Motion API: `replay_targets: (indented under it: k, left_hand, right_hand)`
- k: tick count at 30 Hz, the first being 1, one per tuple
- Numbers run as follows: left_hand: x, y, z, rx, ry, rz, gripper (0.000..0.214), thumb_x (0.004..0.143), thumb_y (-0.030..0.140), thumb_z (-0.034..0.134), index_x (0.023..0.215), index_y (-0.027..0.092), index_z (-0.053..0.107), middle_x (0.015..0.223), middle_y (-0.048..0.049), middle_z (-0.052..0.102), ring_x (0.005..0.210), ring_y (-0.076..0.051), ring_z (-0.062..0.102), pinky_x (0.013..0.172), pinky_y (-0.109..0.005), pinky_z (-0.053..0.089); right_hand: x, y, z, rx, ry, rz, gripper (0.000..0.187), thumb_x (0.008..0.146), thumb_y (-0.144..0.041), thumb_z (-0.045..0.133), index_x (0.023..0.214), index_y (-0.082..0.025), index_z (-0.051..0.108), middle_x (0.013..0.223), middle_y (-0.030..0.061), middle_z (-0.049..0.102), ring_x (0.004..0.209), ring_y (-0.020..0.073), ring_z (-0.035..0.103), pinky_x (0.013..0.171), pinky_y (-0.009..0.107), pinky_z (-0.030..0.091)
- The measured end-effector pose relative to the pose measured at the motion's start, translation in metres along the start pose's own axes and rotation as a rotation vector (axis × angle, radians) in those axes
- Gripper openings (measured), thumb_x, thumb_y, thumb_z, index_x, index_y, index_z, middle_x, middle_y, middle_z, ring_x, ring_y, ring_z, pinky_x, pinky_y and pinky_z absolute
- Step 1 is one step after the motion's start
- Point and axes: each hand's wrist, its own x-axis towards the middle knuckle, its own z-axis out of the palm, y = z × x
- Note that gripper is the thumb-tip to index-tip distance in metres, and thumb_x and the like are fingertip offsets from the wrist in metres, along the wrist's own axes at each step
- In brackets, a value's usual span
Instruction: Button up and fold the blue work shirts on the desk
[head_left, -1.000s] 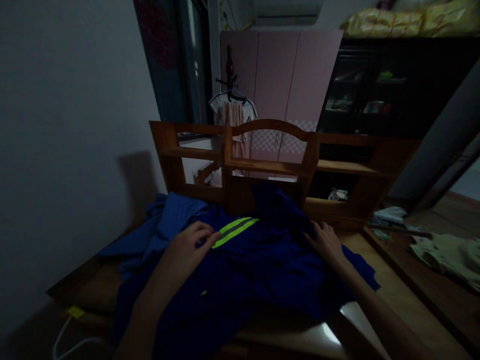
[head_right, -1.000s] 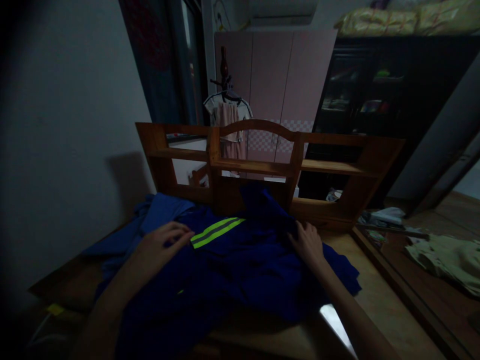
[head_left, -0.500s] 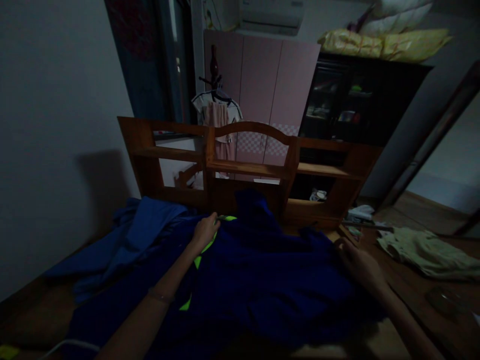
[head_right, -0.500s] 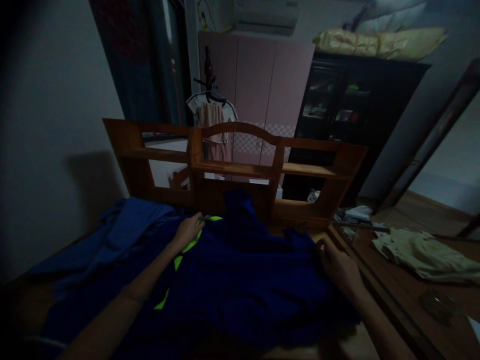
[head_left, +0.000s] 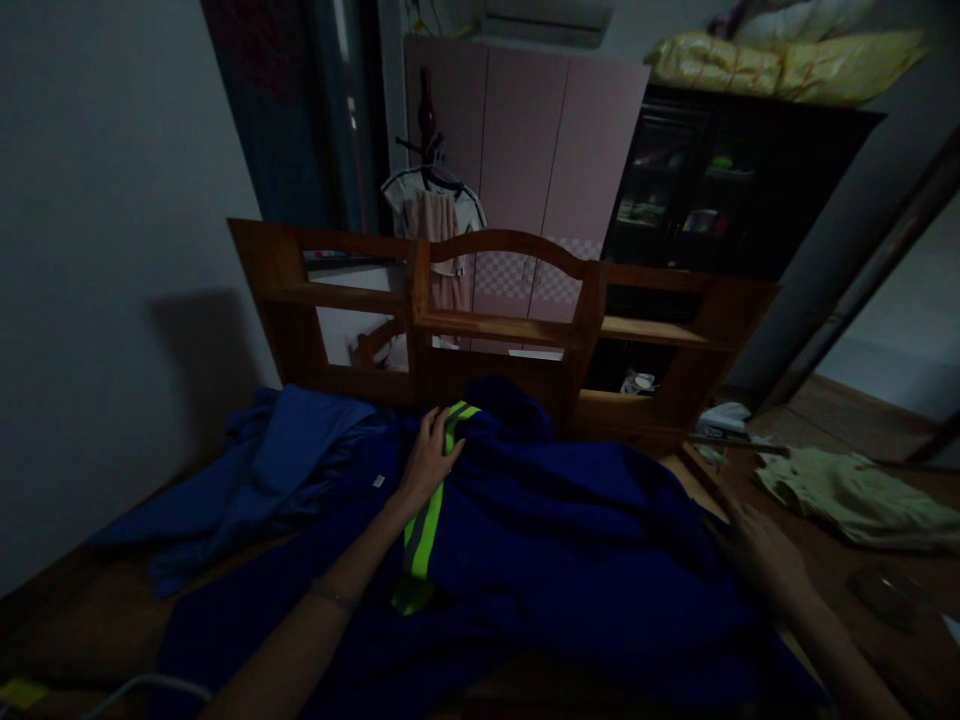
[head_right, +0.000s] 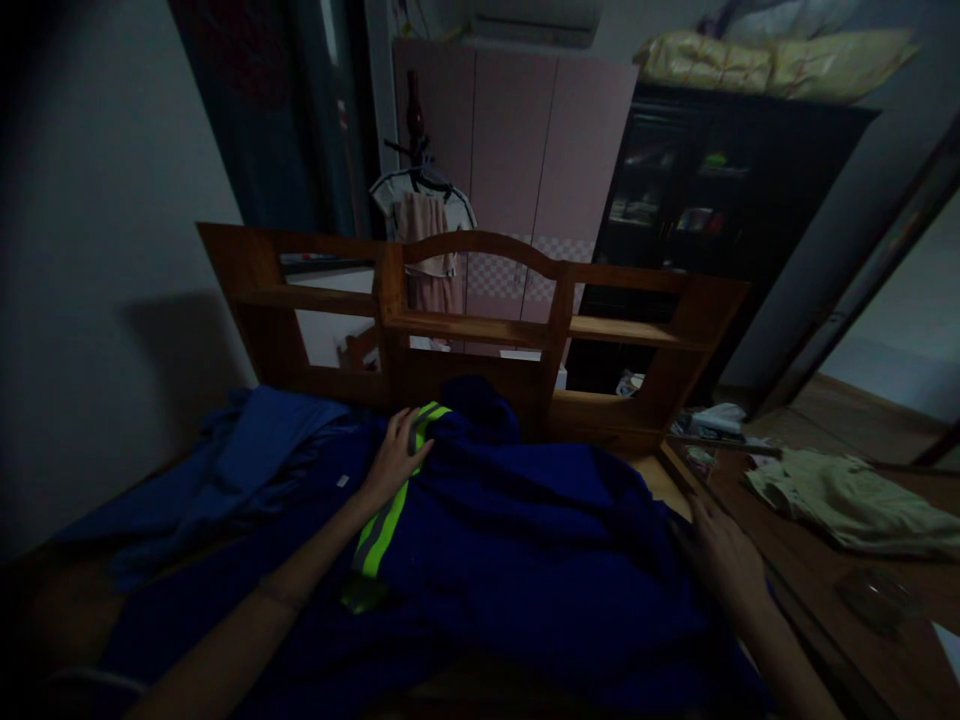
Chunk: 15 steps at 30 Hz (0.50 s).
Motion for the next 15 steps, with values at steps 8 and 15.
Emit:
replay_targets:
  k: [8,15]
  left_hand:
    - [-0.016,0.032,-0.009,0.13,-0.318,0.38,0.031,0.089,0.042,0.047,0.109,0.021,0.058,0.112,-0.0087,0.053,0.111,-0.024,0.048,0.099,-0.04,0.037]
    - [-0.036,0.033,0.016,0.101,-0.597,0.417,0.067,0.078,0.062,0.052,0.135,0.028,0.04,0.127,-0.0075,0.05,0.115,-0.026,0.047,0.098,-0.04,0.037]
  right_hand:
    - [-0.035,-0.01,-0.008,0.215,-0.165,-0.057,0.073,0.08,-0.057,0.048,0.143,-0.03,0.025,0.138,0.0074,0.041,0.112,0.0296,0.053,0.089,0.042,0.048]
    - [-0.016,-0.022,-0.056,0.58,-0.374,-0.082,0.044,0.084,-0.059,0.044,0.098,-0.023,0.064,0.093,0.0076,0.066,0.082,0.0237,0.064,0.071,0.029,0.054]
